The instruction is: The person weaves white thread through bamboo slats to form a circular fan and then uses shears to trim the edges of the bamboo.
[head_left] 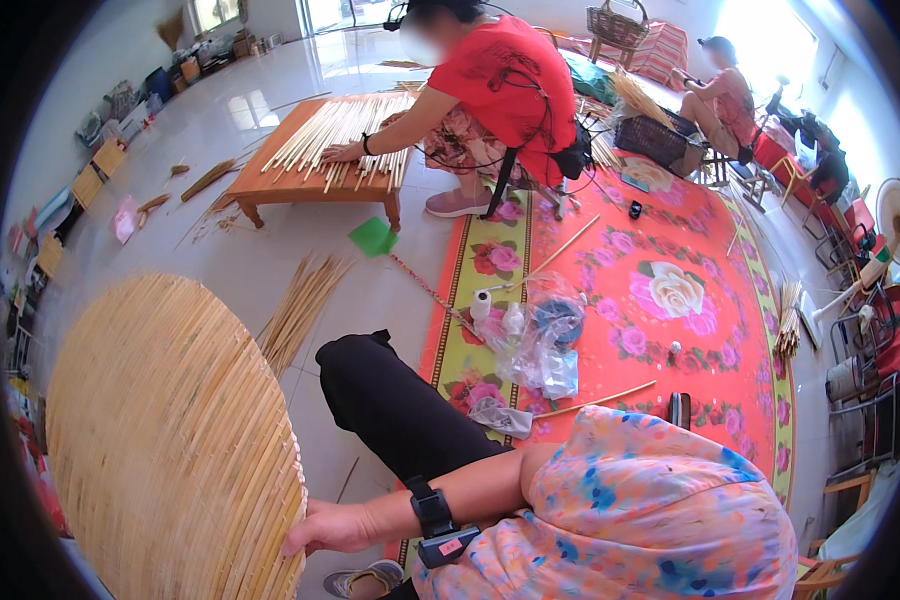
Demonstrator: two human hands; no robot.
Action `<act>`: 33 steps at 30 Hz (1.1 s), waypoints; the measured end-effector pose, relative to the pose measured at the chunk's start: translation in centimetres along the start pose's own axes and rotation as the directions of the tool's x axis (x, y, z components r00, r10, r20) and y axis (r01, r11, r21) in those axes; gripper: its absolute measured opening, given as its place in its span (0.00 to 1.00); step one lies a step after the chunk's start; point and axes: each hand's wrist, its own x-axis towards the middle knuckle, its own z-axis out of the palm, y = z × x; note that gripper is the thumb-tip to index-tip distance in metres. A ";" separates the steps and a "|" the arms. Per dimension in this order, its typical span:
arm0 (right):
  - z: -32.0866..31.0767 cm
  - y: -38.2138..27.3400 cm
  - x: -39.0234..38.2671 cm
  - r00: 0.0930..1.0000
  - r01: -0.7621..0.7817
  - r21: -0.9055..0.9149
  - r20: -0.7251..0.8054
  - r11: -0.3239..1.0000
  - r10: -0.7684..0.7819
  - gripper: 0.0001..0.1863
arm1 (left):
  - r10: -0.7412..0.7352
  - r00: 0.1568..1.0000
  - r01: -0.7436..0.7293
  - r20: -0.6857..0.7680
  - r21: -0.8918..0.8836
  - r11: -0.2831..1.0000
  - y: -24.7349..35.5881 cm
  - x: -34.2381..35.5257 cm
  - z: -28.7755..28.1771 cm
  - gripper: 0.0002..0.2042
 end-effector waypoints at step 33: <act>-1.5 -3.4 -1.7 0.981 0.048 -0.217 -0.175 0.975 -0.087 0.34 | -0.536 0.840 0.540 0.085 -0.230 0.810 2.8 -0.9 -0.1 0.21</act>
